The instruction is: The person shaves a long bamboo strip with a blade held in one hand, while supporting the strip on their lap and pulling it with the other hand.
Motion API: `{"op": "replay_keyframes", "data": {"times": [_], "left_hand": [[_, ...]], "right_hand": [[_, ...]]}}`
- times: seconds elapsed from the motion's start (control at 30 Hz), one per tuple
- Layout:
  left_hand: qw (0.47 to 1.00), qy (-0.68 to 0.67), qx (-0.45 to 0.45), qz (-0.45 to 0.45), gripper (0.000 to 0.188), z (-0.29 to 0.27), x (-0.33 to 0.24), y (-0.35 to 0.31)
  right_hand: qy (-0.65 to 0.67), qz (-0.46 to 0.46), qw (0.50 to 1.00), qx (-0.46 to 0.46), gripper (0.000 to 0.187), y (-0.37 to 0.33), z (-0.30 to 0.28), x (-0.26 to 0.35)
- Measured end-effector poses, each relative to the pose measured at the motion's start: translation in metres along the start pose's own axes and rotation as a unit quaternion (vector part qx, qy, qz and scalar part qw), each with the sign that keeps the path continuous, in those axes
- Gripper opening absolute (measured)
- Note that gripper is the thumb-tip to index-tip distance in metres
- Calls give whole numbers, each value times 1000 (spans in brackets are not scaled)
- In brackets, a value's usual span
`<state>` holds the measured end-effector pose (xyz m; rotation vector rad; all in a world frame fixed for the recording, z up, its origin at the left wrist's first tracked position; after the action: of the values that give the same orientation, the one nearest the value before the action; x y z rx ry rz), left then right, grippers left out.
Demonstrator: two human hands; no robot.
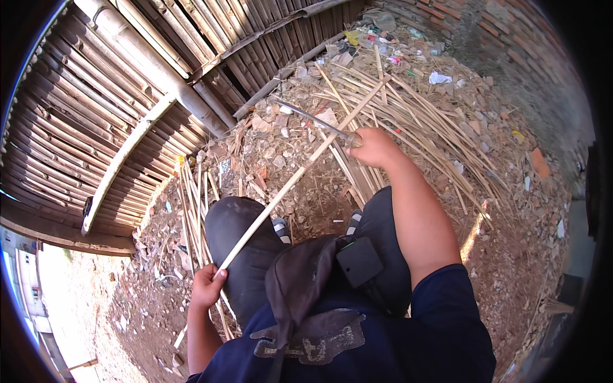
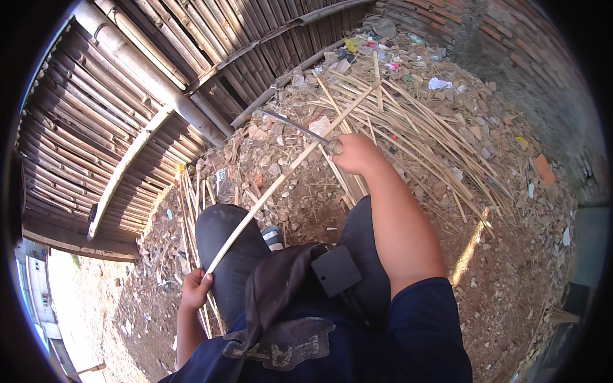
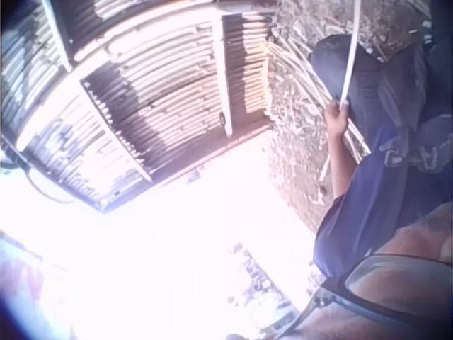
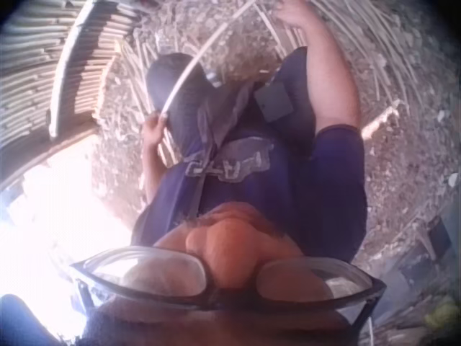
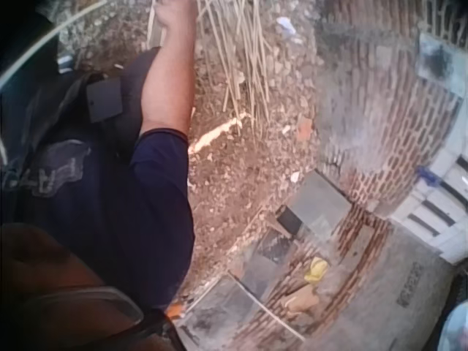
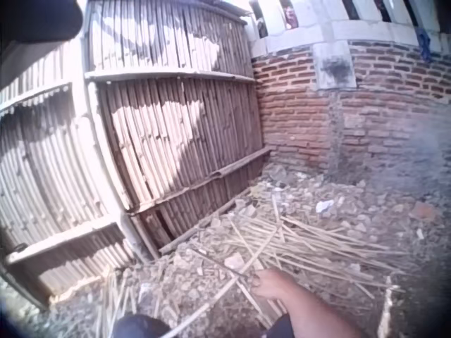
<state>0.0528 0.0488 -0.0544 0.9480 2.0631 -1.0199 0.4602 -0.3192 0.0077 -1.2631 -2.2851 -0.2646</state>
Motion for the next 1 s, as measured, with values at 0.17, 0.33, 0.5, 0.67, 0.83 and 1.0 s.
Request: {"op": "replay_keyframes", "data": {"times": [0.17, 0.33, 0.5, 0.67, 0.83, 1.0], "left_hand": [[998, -59, 26, -19, 38, 3, -2, -1], [998, -50, 26, -22, 38, 1, -4, -4], [999, -36, 15, -17, 39, 2, -4, -2], [999, -24, 12, -26, 40, -1, 3, 0], [999, -30, 10, -17, 39, 1, -1, -1], [999, -29, 12, -14, 40, -1, 3, -1]], "right_hand": [[-20, -62, 997, 31, 47, -15, 9, 38], [-46, -119, 987, 96, 46, -20, 14, 61], [-12, -89, 995, 48, 51, -4, 12, 18], [-35, -27, 999, 17, 50, -4, 6, 10], [-46, -68, 996, 30, 43, -15, 8, 39], [-56, -118, 989, 69, 41, -17, 16, 56]]}}
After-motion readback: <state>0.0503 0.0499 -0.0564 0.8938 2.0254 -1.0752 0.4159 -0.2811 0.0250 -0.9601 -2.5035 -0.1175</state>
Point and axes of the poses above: each hand's wrist, its own y-axis towards the middle knuckle, its own z-axis out of the palm, x = y × z, the point moved 6 cm from there along y, towards the middle knuckle, and after that the axes turned 9 degrees about -z, right-handed, at the moved point
